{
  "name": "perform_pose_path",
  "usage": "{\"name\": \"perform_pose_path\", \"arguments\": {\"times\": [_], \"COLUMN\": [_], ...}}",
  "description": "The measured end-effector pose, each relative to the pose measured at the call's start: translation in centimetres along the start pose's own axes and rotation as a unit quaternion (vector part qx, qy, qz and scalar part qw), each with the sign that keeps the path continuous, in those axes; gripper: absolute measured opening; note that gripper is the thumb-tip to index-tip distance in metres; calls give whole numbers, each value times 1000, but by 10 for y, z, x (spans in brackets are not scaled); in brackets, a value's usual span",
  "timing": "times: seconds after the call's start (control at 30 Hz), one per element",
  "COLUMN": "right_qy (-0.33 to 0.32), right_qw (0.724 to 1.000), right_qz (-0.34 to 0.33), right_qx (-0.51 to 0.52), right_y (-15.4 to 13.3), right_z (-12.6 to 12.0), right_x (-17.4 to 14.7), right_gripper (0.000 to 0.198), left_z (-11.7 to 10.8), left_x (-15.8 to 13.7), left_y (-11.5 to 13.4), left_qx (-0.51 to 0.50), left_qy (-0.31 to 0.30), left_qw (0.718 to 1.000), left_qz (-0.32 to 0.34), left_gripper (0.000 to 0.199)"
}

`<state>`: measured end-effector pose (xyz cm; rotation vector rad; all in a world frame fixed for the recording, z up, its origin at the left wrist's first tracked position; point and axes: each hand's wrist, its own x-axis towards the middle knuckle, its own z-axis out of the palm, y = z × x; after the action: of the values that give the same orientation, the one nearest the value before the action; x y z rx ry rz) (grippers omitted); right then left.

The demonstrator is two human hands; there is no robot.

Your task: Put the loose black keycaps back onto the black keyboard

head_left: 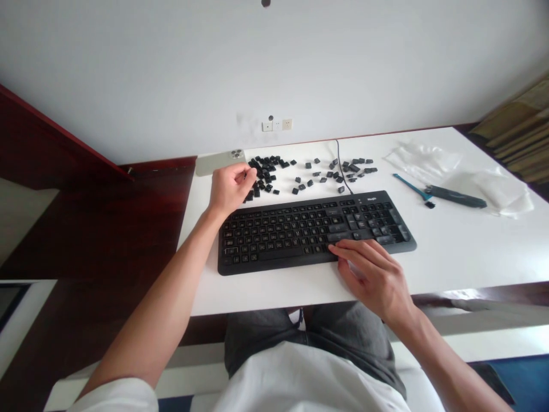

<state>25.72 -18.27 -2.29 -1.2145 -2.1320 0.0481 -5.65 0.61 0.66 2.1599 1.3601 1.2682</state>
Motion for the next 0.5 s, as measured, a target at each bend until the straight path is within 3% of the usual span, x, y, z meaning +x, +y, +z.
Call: {"name": "perform_pose_path", "arguments": {"times": [0.5], "right_qy": [-40], "right_qw": [997], "right_qz": [25], "right_qx": [-54], "right_y": [-1], "right_z": [0], "right_x": [0], "right_gripper": [31], "left_z": [3], "left_x": [-2], "left_y": [-7], "left_qx": [24], "left_qy": [-11], "left_qw": [999], "left_qz": [-18], "left_gripper": [39]}}
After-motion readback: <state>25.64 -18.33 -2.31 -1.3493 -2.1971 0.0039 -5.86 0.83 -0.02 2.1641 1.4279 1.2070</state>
